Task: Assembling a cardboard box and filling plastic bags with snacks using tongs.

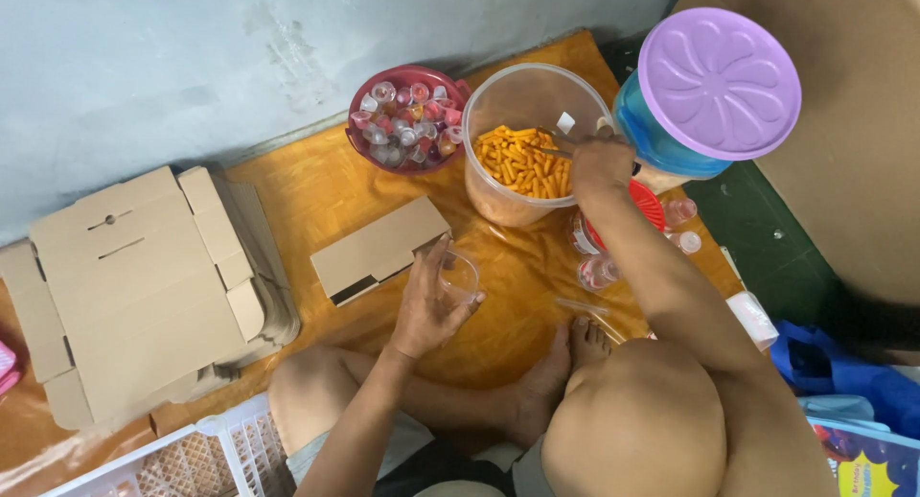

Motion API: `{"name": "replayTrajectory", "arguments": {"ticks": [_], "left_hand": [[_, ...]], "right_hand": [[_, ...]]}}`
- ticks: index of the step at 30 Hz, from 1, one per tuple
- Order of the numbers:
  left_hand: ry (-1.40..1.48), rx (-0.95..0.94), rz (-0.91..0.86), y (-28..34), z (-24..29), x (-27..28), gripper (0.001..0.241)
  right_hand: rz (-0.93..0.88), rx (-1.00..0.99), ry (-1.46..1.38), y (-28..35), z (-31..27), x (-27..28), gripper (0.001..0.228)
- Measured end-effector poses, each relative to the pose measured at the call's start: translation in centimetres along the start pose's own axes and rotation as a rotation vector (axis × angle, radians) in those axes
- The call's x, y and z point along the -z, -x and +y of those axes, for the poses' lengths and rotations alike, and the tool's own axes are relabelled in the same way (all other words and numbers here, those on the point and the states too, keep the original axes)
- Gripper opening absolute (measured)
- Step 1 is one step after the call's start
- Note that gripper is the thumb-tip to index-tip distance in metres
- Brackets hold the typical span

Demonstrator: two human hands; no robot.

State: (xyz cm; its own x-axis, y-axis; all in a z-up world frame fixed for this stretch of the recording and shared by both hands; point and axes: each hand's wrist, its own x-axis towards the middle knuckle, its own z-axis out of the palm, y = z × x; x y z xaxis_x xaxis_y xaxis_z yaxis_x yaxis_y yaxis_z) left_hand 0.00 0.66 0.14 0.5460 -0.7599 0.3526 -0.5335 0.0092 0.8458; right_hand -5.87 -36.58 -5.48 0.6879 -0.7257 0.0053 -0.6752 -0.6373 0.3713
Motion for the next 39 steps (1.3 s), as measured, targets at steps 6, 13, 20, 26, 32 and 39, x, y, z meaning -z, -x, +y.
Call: {"name": "replayTrajectory", "arguments": {"ticks": [6,13,20,26,32,39], "left_hand": [[0.001,0.015,-0.021,-0.2,0.4,0.5,0.086],[0.003,0.027,-0.027,-0.3,0.6,1.0,0.084],[0.011,0.014,-0.015,-0.2,-0.6,0.9,0.086],[-0.006,0.014,0.014,-0.8,-1.9,0.5,0.088],[-0.033,-0.011,0.05,-2.5,-2.9,-0.3,0.087],[-0.143,-0.1,0.103,-4.9,-1.8,0.4,0.083]], "right_hand": [[-0.03,0.042,-0.032,0.9,-0.7,3.3,0.02],[-0.041,0.057,-0.003,0.3,0.0,2.0,0.021],[-0.126,-0.015,-0.094,2.8,1.7,5.9,0.031],[-0.164,-0.033,-0.194,3.4,5.1,5.8,0.033],[-0.219,-0.023,-0.415,8.9,8.6,12.7,0.039],[-0.315,-0.084,-1.03,15.5,11.8,20.2,0.04]]}}
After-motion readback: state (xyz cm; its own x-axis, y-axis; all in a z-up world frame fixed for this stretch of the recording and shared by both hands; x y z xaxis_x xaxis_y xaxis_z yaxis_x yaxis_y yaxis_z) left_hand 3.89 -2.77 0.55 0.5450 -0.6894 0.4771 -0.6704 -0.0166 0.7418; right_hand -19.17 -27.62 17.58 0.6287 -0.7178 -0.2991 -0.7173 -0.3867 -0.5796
